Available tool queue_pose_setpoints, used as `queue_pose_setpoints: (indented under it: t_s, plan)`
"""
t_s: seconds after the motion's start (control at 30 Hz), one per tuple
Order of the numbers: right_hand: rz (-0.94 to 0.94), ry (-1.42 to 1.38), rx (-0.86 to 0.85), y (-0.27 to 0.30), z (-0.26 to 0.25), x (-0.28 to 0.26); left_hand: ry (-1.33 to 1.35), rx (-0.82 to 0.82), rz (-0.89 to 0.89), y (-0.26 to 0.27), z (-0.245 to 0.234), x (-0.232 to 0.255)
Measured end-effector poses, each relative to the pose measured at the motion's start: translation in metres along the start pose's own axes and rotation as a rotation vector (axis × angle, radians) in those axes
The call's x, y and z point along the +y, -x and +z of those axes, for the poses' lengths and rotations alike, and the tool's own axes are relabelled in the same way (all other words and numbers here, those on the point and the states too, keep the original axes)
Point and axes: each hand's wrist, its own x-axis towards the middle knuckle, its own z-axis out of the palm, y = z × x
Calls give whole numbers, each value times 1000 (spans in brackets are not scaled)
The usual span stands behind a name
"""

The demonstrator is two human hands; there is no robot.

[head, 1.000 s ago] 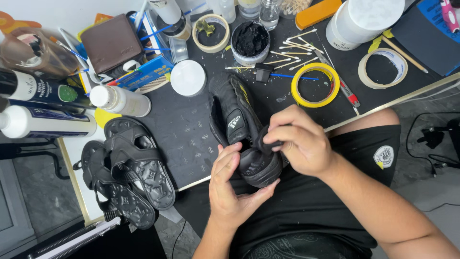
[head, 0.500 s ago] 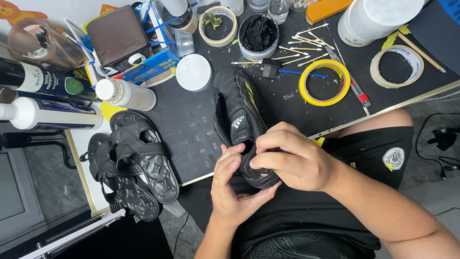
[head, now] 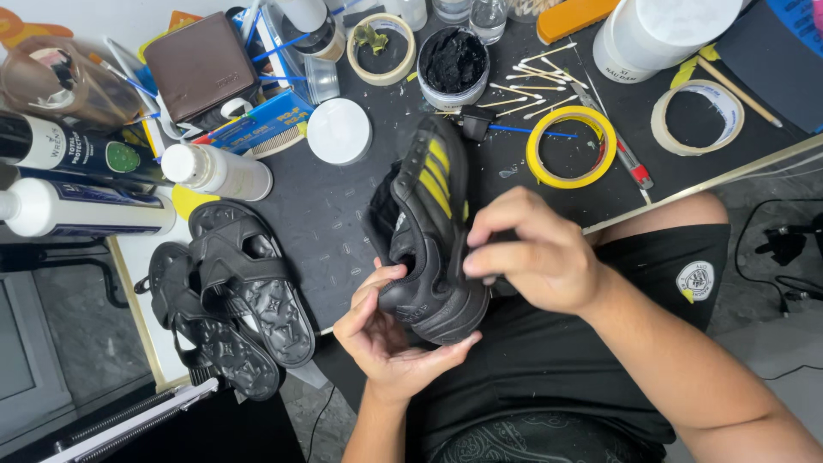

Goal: The person cleans a black sneaker with yellow stripes using a small black sponge and a blue paintbrush. They wipe the upper, tongue, and side panels, then apply a substance with the brush to the heel area.

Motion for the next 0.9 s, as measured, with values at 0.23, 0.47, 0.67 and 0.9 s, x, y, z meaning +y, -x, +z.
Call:
queue_pose_setpoints:
  t_s: [0.23,0.47,0.67,0.9]
  plan:
    - [-118,241,-154,-23,-16,-14,109,-39,-37,4,3,-6]
    - [-206,129,-172,-23,-4,-24,154,-69,-72,3,-7,-11]
    - [-80,272,-52,-24,4,16,128,-80,-88,8,-27,-21]
    - [-34,141,-16,-18,19,-2,145,-84,-101,4,-28,-20]
